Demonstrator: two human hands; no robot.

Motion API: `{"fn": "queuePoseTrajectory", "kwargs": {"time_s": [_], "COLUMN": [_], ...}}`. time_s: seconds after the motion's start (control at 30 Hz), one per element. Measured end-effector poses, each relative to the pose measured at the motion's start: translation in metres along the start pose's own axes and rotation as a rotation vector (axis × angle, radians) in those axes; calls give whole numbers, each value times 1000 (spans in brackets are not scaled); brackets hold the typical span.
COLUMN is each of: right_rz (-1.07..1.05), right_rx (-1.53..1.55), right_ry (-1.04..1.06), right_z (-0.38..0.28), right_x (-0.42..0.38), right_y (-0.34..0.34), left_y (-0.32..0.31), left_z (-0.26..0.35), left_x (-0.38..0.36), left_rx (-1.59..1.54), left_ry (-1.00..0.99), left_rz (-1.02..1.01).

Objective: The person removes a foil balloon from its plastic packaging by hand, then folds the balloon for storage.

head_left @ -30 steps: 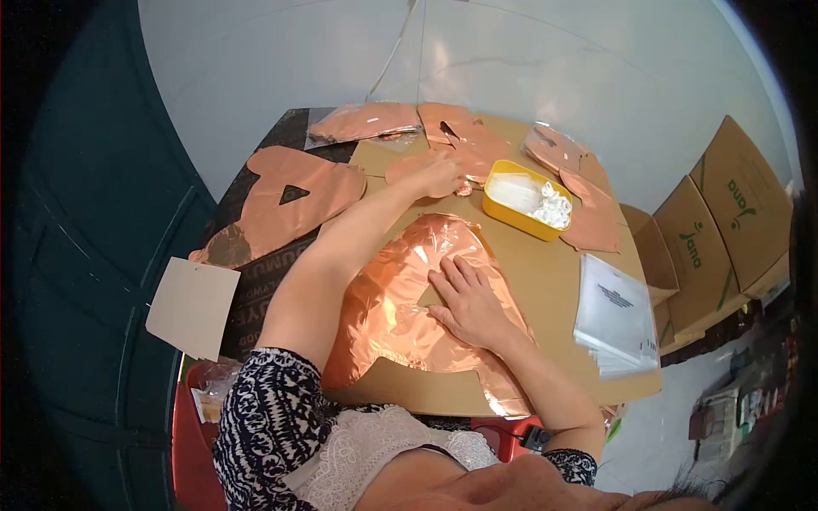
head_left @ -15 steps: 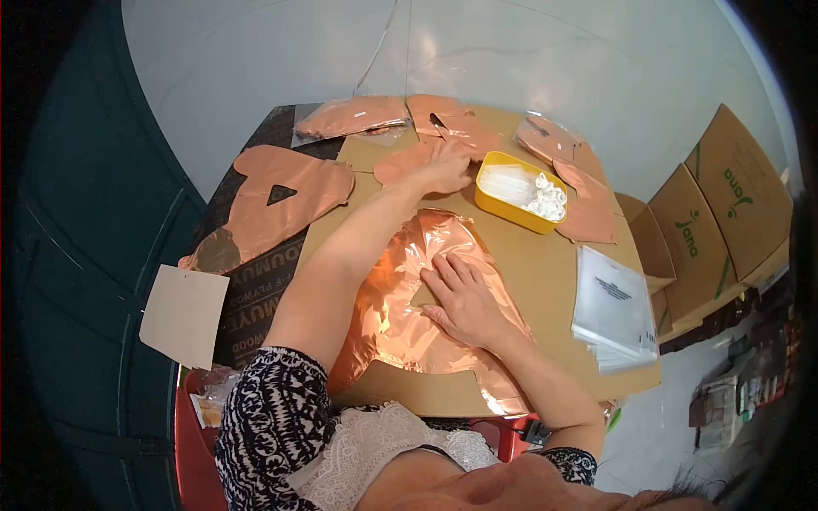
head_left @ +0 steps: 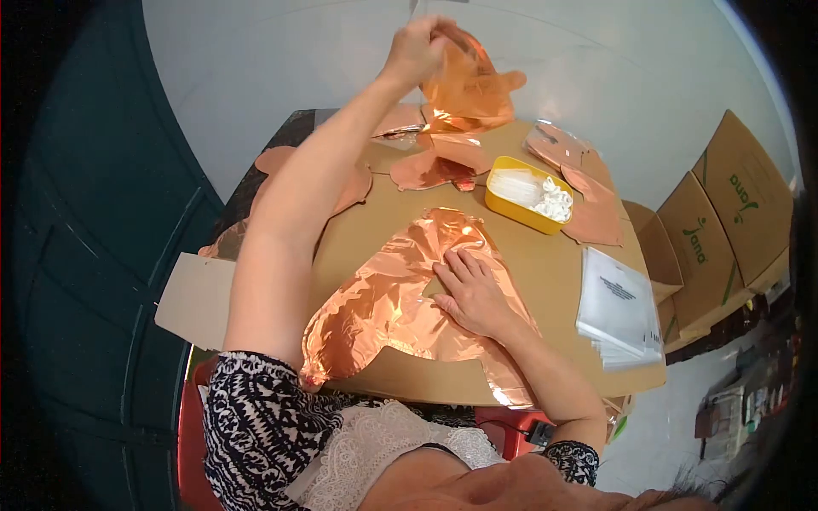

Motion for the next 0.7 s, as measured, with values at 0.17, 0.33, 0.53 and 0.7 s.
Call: {"fn": "queuePoseTrajectory", "kwargs": {"time_s": [0.17,0.33,0.53,0.7], "right_rz": [26,-155,323,324], "right_rx": [118,537,1164,1644], "right_ry": [6,-121,-341,-176], "right_z": [12,23,71,59], "right_x": [2,10,16,41], "right_y": [-1,17,59,97], "left_y": [47,70,85,93], "left_z": [31,61,78,102], "left_x": [20,14,8,-4], "left_rx": [-52,-149,-351,-496], "left_ry": [-93,32,14,-14], "left_rz": [29,-117,-150,-209]}}
Point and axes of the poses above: each hand's wrist, its own x-axis towards the middle knuckle, its own y-axis out of the back of the hand, z = x × y, the point moved 8 cm from there along x, towards the middle knuckle, and after that the axes turned 11 degrees about -z, right-handed, at the moved point
